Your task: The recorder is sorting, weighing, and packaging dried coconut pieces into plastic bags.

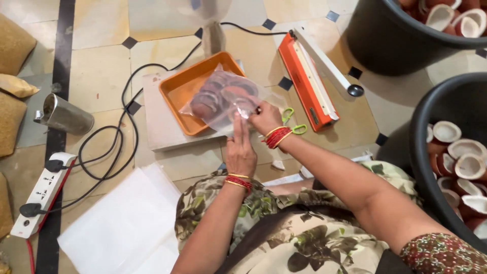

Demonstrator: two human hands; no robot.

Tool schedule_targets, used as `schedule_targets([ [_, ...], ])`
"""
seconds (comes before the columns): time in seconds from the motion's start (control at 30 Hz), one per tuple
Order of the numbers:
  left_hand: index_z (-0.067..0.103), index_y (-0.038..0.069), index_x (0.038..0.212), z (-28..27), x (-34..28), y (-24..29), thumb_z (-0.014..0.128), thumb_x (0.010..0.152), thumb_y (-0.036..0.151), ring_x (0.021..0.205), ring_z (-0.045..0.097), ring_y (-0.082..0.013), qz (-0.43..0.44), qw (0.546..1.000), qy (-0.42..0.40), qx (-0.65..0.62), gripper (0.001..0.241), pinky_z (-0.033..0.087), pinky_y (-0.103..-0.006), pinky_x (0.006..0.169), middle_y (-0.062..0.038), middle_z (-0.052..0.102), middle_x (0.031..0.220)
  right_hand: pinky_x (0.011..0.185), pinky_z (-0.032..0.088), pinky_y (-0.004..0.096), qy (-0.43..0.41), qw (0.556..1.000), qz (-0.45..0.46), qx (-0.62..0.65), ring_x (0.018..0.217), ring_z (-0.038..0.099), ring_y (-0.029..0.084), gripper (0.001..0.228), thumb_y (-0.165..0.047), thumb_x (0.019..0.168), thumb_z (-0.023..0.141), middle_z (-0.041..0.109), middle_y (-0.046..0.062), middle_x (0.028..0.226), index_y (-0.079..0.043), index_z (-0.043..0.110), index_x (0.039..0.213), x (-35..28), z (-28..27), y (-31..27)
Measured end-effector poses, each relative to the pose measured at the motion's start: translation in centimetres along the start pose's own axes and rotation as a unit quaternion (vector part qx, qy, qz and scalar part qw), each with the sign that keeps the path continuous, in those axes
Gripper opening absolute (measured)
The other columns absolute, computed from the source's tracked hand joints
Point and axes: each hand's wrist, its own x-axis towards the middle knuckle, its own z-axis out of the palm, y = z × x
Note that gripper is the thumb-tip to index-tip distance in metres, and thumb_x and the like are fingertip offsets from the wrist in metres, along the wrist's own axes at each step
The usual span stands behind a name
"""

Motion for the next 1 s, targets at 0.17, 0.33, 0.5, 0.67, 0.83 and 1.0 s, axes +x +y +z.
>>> schedule_targets([
  [0.17,0.049,-0.004,0.15,-0.5,0.2,0.7,0.053,0.079,-0.004,0.079,0.06,-0.0285,0.003,1.0,-0.003,-0.015,0.071,0.056,-0.0381,0.075,-0.01,0.036,0.165,0.076,0.059,0.042,0.022,0.986,-0.131,-0.101,0.089,0.07,0.037,0.046,-0.027,0.091,0.07,0.069,0.019,0.115,-0.024,0.066,0.137,2.3,2.6,-1.9],
  [0.33,0.047,-0.002,0.15,0.4,-0.3,0.9,0.055,0.078,-0.002,0.076,0.059,-0.0254,0.0,1.0,-0.014,-0.012,0.072,0.055,-0.0376,0.07,-0.008,0.036,0.166,0.093,0.057,0.048,0.125,0.92,-0.349,-0.126,0.114,0.064,0.037,0.031,-0.027,0.098,0.062,0.063,0.014,0.128,-0.018,0.07,0.127,4.6,4.8,0.0],
  [0.5,0.048,-0.005,0.147,0.6,-0.2,1.3,0.056,0.082,0.007,0.074,0.06,-0.0224,0.02,0.992,-0.103,0.07,0.066,0.055,-0.0389,0.063,-0.017,0.032,0.166,0.105,0.048,0.052,0.116,0.892,-0.386,-0.205,0.128,0.054,0.034,0.028,-0.023,0.101,0.059,0.065,0.006,0.133,-0.02,0.07,0.126,7.8,8.2,5.7],
  [0.67,0.049,-0.003,0.149,2.1,-0.4,1.3,0.055,0.083,0.004,0.077,0.06,-0.0264,0.016,0.999,-0.03,-0.007,0.066,0.057,-0.0381,0.076,-0.019,0.031,0.17,0.093,0.051,0.049,0.087,0.909,-0.379,-0.152,0.11,0.063,0.033,0.035,-0.022,0.098,0.066,0.068,0.01,0.127,-0.018,0.068,0.133,6.4,5.8,4.6],
  [0.83,0.046,-0.004,0.155,1.8,-0.1,1.6,0.053,0.089,0.001,0.075,0.061,-0.0268,-0.008,0.999,-0.007,-0.04,0.067,0.057,-0.0383,0.079,-0.017,0.033,0.171,0.097,0.048,0.051,0.2,0.806,-0.493,-0.26,0.113,0.066,0.031,0.023,-0.022,0.098,0.07,0.071,0.008,0.126,-0.019,0.071,0.121,7.8,4.2,3.8],
  [1.0,0.043,-0.004,0.155,1.6,0.3,1.5,0.053,0.088,0.001,0.072,0.061,-0.0281,0.006,0.998,-0.03,-0.062,0.068,0.058,-0.0389,0.077,-0.016,0.033,0.172,0.112,0.033,0.051,0.149,0.876,-0.365,-0.279,0.135,0.055,0.026,0.025,-0.029,0.097,0.064,0.065,0.0,0.137,-0.021,0.069,0.121,7.4,4.9,4.1],
])
